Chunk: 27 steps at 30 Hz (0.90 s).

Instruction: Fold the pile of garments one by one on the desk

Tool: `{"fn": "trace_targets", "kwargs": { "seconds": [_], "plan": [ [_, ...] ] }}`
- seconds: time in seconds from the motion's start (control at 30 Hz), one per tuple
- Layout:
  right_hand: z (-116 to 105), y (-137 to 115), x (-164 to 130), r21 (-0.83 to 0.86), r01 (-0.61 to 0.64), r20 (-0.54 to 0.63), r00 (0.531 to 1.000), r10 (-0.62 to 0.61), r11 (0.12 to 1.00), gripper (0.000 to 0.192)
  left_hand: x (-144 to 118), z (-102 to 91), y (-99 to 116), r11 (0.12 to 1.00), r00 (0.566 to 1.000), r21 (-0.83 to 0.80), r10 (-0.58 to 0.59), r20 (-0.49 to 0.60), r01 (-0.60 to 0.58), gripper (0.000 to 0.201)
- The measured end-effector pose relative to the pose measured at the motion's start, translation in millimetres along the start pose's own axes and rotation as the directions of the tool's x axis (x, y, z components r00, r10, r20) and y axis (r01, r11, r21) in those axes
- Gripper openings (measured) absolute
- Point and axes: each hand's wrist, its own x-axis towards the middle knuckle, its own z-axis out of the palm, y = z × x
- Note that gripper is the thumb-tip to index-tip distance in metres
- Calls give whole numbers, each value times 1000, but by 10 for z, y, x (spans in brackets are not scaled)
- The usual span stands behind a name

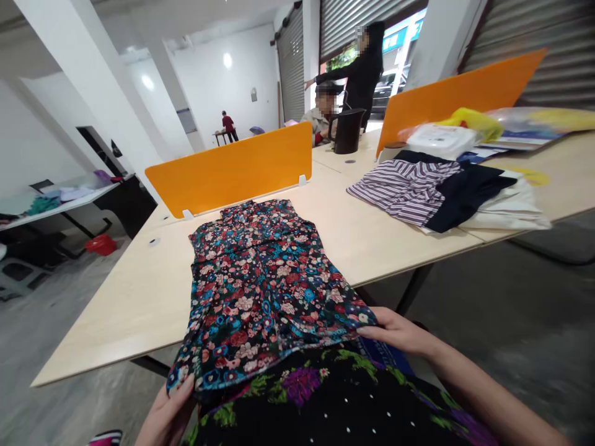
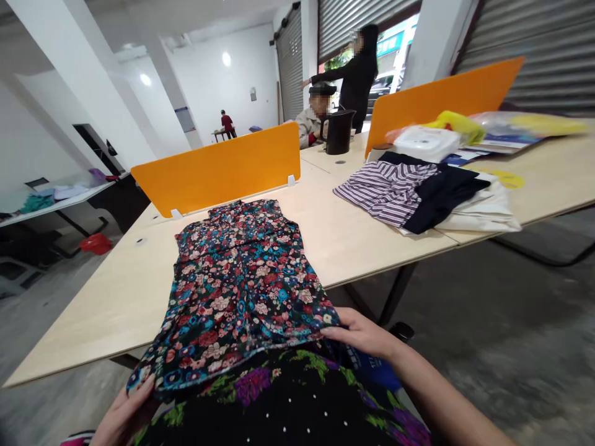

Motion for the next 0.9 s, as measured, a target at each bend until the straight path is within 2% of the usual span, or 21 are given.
{"fn": "trace_targets", "kwargs": {
  "seconds": [0.13,0.23,0.3,0.43,0.5,0.57,0.6,0.67,0.73,0.77,0.8,0.83,0.9],
  "plan": [
    [-134,-85,195,54,3,-96,995,3,999,34,128,43,212,998,998,10,68,-10,-68,48],
    [-323,-125,614,121,50,-250,968,-18,991,36,448,174,527,991,991,6,131,-8,-131,52],
    [-490,-161,1015,163,108,-325,944,-50,981,37,740,334,820,979,979,-5,203,36,-203,52],
    [-886,-233,2002,231,213,-348,929,-124,949,40,1489,789,1511,937,921,-72,348,172,-341,45],
    [-1081,-205,2524,204,257,-340,923,-177,945,42,1944,1027,1810,912,887,-87,411,211,-401,36],
    [-1237,-92,3007,112,266,-332,918,-216,958,46,2405,1222,1988,882,852,-27,461,246,-470,30],
    [-1292,-2,3212,35,246,-329,918,-221,969,47,2612,1291,2015,863,847,69,473,241,-501,32],
    [-1342,224,3505,-159,151,-362,910,-199,976,48,2922,1354,1936,802,855,296,483,188,-518,39],
    [-1318,467,3594,-350,18,-431,885,-178,937,44,3046,1300,1719,741,860,460,499,111,-489,42],
    [-1285,577,3557,-425,-29,-452,873,-184,905,42,3039,1230,1583,703,845,503,522,116,-503,41],
    [-1242,671,3471,-490,-46,-443,873,-203,871,40,2996,1135,1443,652,821,533,547,163,-539,40],
    [-1194,747,3346,-552,-29,-391,891,-228,833,40,2929,1023,1309,563,782,572,566,260,-597,39],
    [-1096,835,3036,-663,51,-218,941,-258,747,44,2777,792,1086,346,702,631,520,487,-694,42]
  ]
}}
